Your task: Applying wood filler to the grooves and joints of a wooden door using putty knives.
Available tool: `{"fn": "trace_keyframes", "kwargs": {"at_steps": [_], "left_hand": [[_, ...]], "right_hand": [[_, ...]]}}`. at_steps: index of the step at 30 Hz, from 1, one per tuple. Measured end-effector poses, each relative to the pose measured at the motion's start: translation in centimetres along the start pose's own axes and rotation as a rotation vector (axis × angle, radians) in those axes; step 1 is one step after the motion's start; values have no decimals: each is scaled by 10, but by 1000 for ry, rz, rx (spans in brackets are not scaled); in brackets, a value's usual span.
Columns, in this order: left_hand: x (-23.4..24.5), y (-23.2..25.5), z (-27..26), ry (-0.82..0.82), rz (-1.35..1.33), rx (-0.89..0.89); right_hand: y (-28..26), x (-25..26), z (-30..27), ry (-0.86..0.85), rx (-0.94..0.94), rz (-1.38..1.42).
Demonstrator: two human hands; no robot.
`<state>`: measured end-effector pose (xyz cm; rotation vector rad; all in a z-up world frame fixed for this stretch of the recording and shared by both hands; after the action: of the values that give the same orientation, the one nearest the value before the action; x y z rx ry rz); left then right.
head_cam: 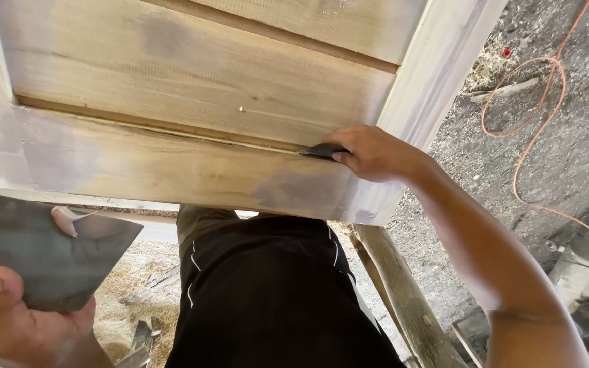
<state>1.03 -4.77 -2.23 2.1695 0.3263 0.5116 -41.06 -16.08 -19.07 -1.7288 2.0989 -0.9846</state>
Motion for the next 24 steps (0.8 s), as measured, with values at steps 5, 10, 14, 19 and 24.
{"fn": "trace_keyframes", "kwargs": {"at_steps": [5,10,14,19,24], "left_hand": [[-9,-2,3,-93,-161,-42],[14,-13,2,-10,-415,46],[27,-39,6,47,-837,350],[-16,9,-3,-26,-130,-171],[-12,-2,-8,-27,-82,-246]], "right_hand": [[-33,25,-15,-101,-261,85],[-17,24,-4,-37,-149,50],[-9,10,-2,-9,-88,49],[-9,0,-9,-11,-79,2],[-28,19,-18,-67,-249,50]]}}
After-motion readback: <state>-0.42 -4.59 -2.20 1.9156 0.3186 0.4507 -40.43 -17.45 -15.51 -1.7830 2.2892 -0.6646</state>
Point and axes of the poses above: each hand's wrist, its own z-axis towards the middle knuckle, its own x-axis out of the back of the hand, y = z × x, the point moved 5 cm from there along z, towards the middle knuckle, and after that the axes turned 7 degrees about z, right-handed, at the moved point
